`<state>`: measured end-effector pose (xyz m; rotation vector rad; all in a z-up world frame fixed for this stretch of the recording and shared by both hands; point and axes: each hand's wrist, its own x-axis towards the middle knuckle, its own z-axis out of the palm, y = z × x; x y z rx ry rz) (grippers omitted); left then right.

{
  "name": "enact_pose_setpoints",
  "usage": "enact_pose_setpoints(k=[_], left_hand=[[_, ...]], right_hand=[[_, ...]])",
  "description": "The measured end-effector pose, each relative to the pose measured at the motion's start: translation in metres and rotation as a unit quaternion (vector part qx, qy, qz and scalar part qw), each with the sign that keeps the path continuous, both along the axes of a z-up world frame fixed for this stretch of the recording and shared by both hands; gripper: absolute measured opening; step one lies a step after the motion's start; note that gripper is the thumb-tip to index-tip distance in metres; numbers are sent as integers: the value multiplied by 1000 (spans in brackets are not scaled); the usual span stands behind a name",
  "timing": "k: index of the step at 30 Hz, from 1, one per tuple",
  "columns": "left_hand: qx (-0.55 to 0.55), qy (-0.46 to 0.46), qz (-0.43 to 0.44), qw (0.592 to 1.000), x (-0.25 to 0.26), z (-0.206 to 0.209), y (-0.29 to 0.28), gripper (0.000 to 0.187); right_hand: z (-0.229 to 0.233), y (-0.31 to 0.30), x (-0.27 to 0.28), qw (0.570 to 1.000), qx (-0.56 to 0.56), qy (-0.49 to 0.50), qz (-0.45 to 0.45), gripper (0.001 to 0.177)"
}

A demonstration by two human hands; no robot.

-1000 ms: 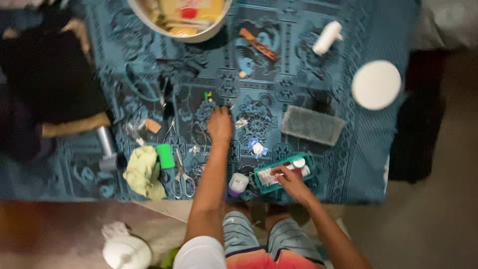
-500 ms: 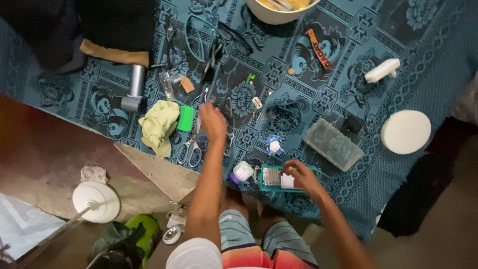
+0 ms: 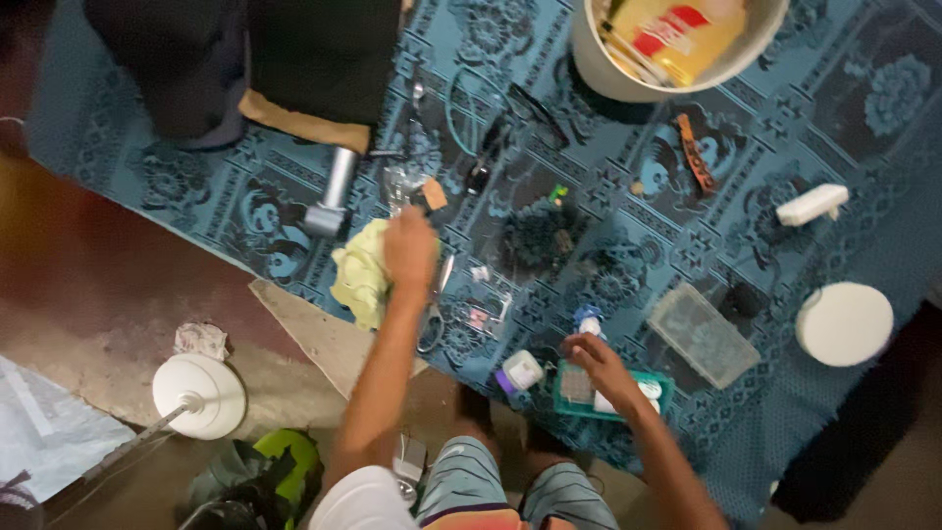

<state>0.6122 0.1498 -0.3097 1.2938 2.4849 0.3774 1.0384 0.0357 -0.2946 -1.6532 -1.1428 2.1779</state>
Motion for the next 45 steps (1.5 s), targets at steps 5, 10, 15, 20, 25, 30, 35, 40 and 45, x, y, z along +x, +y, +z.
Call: enact_pose_setpoints(k=[5, 10, 15, 20, 25, 30, 35, 40, 45], left_hand=[[41, 138, 50, 988, -174, 20, -10, 21], [-4, 149, 31, 988, -266, -41, -9, 14], [109, 273, -48, 955, -207, -4, 18, 27], [117, 41, -159, 979, -52, 39, 41, 52], [70, 15, -170, 983, -8, -25, 39, 53], [73, -69, -141, 985, -8, -39, 40, 25], [300, -142, -153, 931, 30, 95, 126, 31], [368, -222, -172, 887, 118, 160, 267, 41], [371, -156, -261, 877, 170, 155, 339, 47]], right_hand=[[27, 43, -70, 998, -17, -38, 36, 39], [31, 72, -139, 993, 19, -73, 96, 37], [22, 80, -173, 998, -2, -10, 62, 37], [32, 68, -179, 993, 31, -49, 101, 34], [16, 39, -155, 997, 41, -17, 61, 31], [6, 15, -121, 998, 33, -20, 44, 32], [25, 6, -78, 1000, -16, 6, -10, 32], [26, 5, -26, 996, 54, 36, -58, 33], [48, 16, 23, 997, 3, -47, -55, 30]])
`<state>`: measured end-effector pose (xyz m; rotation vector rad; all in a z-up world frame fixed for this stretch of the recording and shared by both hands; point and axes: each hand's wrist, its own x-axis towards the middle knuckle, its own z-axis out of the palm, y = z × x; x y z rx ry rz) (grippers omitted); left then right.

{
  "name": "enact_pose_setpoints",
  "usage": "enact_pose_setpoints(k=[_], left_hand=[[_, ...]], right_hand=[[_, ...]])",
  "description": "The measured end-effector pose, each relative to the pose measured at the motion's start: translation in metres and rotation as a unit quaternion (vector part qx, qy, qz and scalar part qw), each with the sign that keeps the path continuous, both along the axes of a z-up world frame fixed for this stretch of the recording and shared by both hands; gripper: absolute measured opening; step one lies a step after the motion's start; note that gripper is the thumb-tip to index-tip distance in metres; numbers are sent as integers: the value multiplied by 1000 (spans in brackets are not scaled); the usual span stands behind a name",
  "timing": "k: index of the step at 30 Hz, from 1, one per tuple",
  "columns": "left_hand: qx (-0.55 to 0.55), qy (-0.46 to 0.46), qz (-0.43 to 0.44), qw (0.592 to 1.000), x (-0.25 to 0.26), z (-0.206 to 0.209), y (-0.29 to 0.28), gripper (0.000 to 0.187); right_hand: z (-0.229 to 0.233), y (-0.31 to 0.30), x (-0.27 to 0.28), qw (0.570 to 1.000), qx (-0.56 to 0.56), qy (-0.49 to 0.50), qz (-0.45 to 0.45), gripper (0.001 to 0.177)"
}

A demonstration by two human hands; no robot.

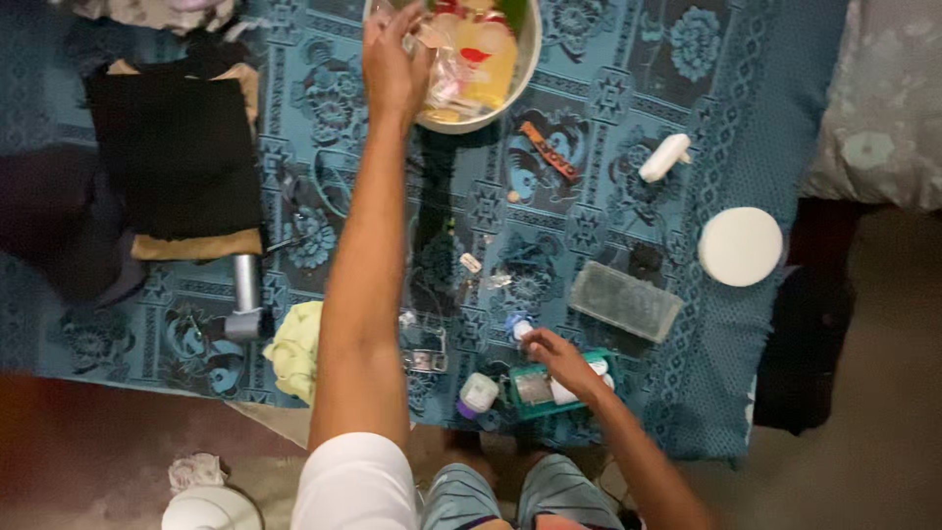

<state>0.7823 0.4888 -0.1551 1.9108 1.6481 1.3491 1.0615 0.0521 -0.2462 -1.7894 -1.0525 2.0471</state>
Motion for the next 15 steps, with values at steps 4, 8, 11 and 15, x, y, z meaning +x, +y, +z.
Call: enact_pose_setpoints(k=[4, 8, 11, 15], left_hand=[[42, 32, 9, 999, 2, 12, -12, 44], [12, -4, 81, 997, -11, 10, -105, 17], [-104, -24, 87, 990, 1, -36, -176, 10], [-194, 15, 29, 980, 17, -132, -227, 23]], right_hand=[[-3, -1, 32, 996, -35, 33, -75, 29], [-18, -15, 55, 996, 8, 27, -82, 29], [-18, -20, 63, 995, 0, 36, -88, 27], [-6, -18, 66, 999, 14, 1, -44, 26]])
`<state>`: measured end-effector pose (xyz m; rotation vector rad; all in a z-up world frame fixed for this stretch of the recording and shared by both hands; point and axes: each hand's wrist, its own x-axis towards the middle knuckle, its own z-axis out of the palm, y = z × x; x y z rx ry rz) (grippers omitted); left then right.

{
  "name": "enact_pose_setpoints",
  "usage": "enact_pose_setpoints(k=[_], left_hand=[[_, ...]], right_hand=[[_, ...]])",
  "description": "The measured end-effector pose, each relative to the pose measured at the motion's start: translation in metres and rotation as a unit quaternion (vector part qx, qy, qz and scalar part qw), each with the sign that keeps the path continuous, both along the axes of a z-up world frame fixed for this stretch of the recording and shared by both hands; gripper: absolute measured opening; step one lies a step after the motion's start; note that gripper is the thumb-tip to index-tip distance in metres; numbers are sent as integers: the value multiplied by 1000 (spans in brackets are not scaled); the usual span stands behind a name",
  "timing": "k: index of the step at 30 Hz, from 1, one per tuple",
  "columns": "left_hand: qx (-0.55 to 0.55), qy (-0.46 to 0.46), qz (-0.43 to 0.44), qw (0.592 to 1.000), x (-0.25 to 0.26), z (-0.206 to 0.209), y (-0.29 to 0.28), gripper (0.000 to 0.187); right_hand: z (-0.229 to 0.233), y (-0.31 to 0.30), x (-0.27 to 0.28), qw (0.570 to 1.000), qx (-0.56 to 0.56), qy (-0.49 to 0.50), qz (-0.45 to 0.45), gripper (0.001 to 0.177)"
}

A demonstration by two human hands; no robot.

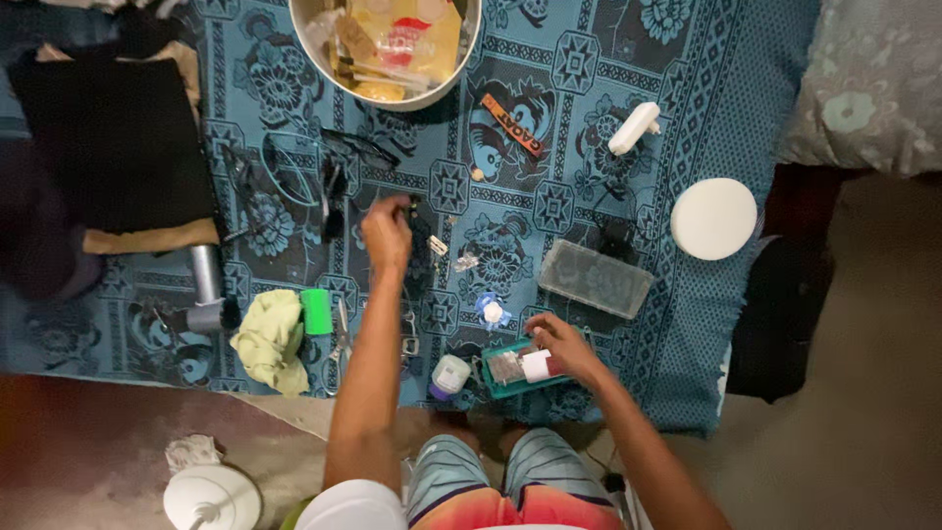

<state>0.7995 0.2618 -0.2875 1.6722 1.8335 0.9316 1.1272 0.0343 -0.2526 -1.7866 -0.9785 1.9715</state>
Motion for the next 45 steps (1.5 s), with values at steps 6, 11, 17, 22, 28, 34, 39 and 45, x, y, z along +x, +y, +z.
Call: enact_pose_setpoints(k=[6, 11, 17, 22, 28, 34, 39, 45], left_hand=[[-81, -33, -31, 996, 54, -52, -22, 34], [-119, 12, -28, 992, 66, -83, -28, 21], [-202, -388, 65, 897, 57, -103, -39, 8], [-173, -510, 154, 828, 21, -81, -52, 21], [-198, -527, 275, 780, -35, -130, -91, 24], [-175, -27, 135, 975, 6, -84, -96, 30], [-265, 143, 80, 950, 40, -52, -74, 42], [-247, 12, 97, 964, 25, -99, -80, 28]], right_hand=[[14, 9, 0, 997, -53, -51, 22, 29], [-9, -3, 5, 1000, -21, 3, -4, 28], [-17, -11, 16, 999, -28, 24, -22, 27], [-7, -6, 18, 999, -22, 39, -25, 26], [11, 2, 18, 999, -24, 24, -30, 27], [2, -2, 17, 1000, -24, 15, -6, 30], [9, -5, 15, 999, -47, 1, 4, 31], [8, -10, 17, 998, -24, 51, -16, 31]])
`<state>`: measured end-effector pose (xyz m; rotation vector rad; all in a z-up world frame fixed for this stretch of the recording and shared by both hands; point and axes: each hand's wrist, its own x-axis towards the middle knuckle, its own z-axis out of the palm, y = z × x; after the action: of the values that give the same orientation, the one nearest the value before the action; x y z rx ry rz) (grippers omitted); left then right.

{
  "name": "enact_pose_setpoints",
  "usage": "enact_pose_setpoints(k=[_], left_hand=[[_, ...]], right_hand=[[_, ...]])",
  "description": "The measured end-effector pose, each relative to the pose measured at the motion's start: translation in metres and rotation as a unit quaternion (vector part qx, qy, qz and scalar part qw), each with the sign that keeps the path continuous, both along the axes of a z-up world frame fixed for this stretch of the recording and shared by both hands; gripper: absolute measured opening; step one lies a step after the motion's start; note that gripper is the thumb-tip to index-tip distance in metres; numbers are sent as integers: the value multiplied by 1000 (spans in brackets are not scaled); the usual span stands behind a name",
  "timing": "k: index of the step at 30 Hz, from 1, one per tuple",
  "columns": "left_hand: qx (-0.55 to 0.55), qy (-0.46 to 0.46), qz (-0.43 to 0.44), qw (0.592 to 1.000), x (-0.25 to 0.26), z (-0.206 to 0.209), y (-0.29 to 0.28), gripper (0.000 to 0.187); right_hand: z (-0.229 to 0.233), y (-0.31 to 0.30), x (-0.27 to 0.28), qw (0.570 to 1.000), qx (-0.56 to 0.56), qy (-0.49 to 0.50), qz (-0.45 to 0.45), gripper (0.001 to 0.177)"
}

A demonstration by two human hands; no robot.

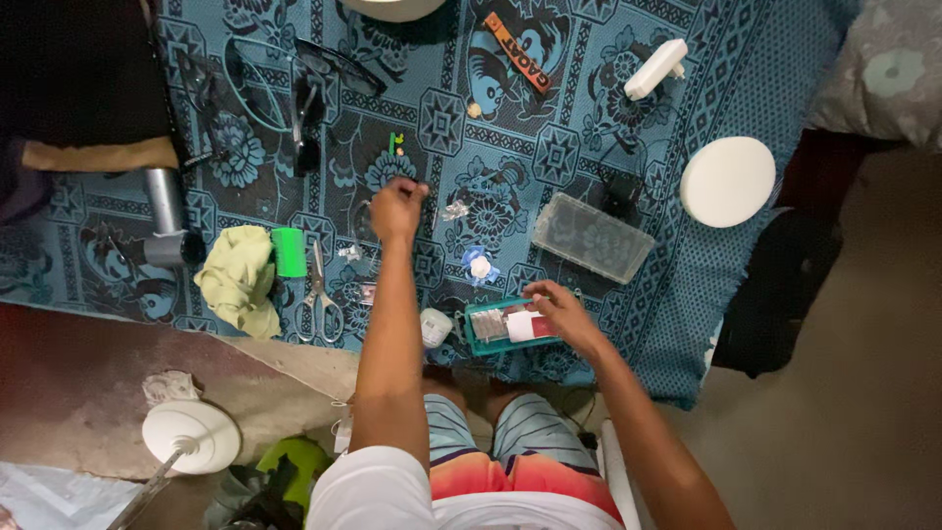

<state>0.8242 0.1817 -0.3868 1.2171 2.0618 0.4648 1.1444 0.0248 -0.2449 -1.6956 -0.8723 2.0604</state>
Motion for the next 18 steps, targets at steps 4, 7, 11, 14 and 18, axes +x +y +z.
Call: enact_pose_setpoints(k=[4, 7, 11, 14, 18], left_hand=[[28, -173, -83, 981, 8, -6, -25, 23], [-120, 15, -142, 982, 29, 28, -49, 31], [-87, 122, -141, 979, 52, 56, -48, 31], [-13, 165, -207, 964, 62, 48, -45, 30], [-37, 119, -151, 981, 65, 34, -37, 16]], right_hand=[[5, 6, -6, 997, -40, 46, -48, 30], [2, 11, -16, 997, -42, 39, -46, 30], [-6, 11, -14, 998, -22, 41, -41, 29], [-14, 1, -9, 997, -10, 56, -49, 28], [-4, -2, 2, 999, 7, 31, -35, 27]])
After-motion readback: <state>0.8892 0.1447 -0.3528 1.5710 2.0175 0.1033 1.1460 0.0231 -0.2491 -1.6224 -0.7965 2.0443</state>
